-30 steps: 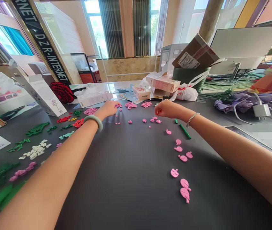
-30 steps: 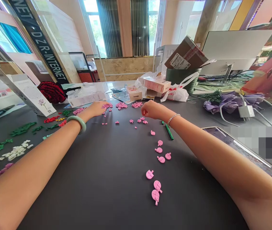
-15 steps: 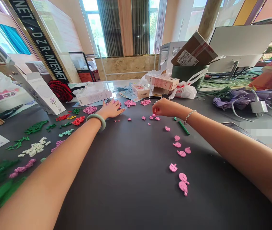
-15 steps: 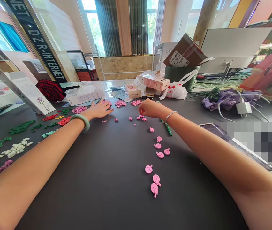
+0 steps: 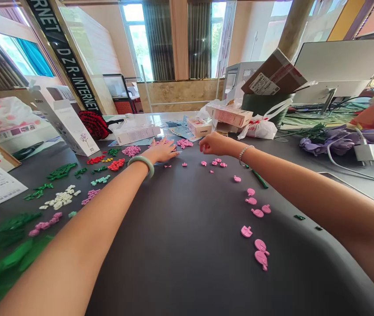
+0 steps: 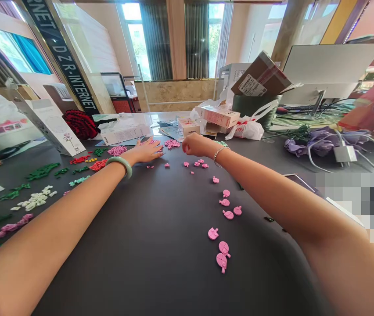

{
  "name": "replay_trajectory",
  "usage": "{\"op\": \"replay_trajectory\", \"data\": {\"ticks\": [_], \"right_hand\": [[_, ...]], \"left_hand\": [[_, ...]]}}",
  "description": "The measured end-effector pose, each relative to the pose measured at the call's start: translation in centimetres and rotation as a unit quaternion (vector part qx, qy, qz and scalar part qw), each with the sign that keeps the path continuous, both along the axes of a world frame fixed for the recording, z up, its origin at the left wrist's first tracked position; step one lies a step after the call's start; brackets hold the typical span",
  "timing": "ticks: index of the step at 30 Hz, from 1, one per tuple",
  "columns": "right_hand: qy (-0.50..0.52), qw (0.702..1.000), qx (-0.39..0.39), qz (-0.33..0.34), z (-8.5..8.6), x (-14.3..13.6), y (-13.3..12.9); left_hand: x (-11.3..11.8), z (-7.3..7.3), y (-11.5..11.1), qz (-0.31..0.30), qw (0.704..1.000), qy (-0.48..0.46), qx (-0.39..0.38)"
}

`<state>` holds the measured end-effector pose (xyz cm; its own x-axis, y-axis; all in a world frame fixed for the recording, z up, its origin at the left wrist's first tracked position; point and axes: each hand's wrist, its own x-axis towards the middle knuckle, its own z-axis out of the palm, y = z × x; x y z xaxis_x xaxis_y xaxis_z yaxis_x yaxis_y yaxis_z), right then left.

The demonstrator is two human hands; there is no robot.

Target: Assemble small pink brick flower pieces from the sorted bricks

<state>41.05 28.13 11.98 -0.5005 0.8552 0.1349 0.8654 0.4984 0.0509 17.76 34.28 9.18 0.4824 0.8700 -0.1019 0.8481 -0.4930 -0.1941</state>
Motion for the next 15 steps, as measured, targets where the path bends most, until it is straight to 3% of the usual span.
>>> {"op": "replay_trajectory", "data": {"ticks": [7, 15], "right_hand": [[-0.019, 0.999, 0.026, -0.03, -1.6, -4.7, 5.3], [-0.034, 0.999, 0.024, -0.014, -2.5, -5.3, 6.1]], "left_hand": [[0.3, 0.6, -1.1, 0.001, 0.999, 0.014, -0.036], [1.2, 2.3, -2.1, 0.001, 0.996, 0.021, -0.087]]}}
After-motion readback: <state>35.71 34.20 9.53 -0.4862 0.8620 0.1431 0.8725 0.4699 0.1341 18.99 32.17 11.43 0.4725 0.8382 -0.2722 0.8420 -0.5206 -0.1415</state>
